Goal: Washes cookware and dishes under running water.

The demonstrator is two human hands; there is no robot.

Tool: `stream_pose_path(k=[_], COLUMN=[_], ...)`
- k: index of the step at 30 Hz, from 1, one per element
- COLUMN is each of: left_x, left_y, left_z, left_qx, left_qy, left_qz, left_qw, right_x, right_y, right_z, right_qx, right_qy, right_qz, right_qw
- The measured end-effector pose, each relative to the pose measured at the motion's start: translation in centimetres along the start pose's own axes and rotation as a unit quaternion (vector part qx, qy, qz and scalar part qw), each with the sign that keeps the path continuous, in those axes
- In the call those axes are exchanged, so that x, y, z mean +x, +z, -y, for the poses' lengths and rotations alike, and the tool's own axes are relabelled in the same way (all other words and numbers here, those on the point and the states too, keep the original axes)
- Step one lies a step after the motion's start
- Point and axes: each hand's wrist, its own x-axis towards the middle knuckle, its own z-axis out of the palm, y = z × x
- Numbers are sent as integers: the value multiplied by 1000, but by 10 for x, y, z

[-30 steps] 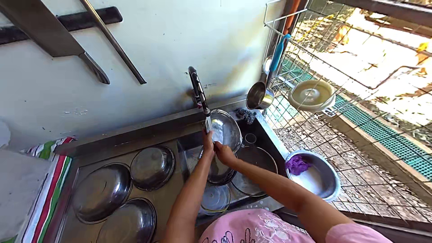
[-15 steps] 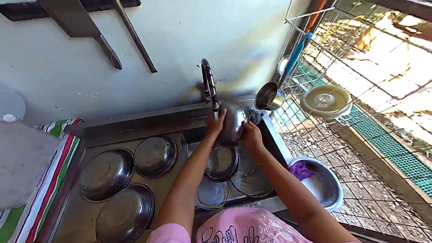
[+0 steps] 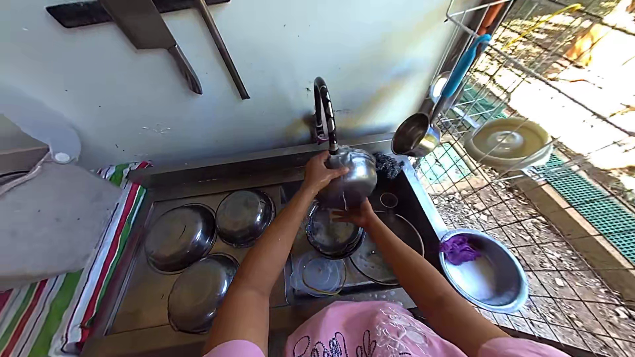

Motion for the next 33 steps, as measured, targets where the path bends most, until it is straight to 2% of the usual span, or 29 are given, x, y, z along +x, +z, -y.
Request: stream_pose_path(k=[2,4,5,6,8,9,11,12,13,15,16,17,18,19,20,22,23,24,25,27,30,31,33], left_x=[-11,-18,-21,-27,-40,-44,-48,-49,-52,-60,-65,-70,-74,-77,-78,-76,-74,-73,-74,-76,-81,-80,-70], left_y=[-3,2,5,7,8,9,11,13,17,38,54,71,87,99,106,106,98,85,71,52,58,65,67], left_z=[9,39,55,67,79,79,81,90,98,105,106,107,104,100,97,98,102,108,115,125,114,107,96], left_qx=[32,73,71,34,-127,-244,-385,-398,-399,-406,-417,-430,-444,-458,-473,-491,-490,-487,-483,-463,-438,-439,-433], left_qy=[101,235,259,234,77,-38,-255,-315,-344,-356,-355,-353,-349,-345,-340,-314,-295,-282,-274,-273,-286,-283,-260], left_qz=[-39,-155,-206,-212,-131,-93,-72,-61,-58,-60,-63,-66,-64,-64,-65,-98,-131,-157,-170,-182,-137,-126,-120], left_qw=[994,957,941,948,980,965,884,859,848,839,834,829,823,817,810,807,810,812,814,823,841,843,855], right_x=[-1,-4,-5,-6,-5,-6,-6,-4,-2,3,6,13,23,30,33,30,26,18,9,0,19,30,40], right_y=[0,-1,-2,-1,-3,-4,-11,-11,-8,10,18,21,22,26,34,42,39,36,32,26,24,28,42], right_z=[9,24,31,37,46,51,66,75,84,85,77,65,51,35,18,-17,-25,-22,-11,20,38,31,8], right_qx=[9,54,83,102,94,45,-141,-263,-406,-662,-732,-761,-775,-782,-780,-742,-729,-746,-787,-874,-895,-881,-811], right_qy=[-19,-65,-91,-123,-160,-166,-165,-164,-165,-163,-167,-192,-222,-239,-243,-250,-238,-200,-154,-109,-166,-188,-232], right_qz=[80,131,138,127,66,26,-9,-29,-66,-172,-203,-209,-200,-177,-137,-1,84,161,199,134,15,-7,15], right_qw=[997,988,983,979,980,985,976,950,896,711,629,584,558,547,560,622,636,615,563,455,414,433,537])
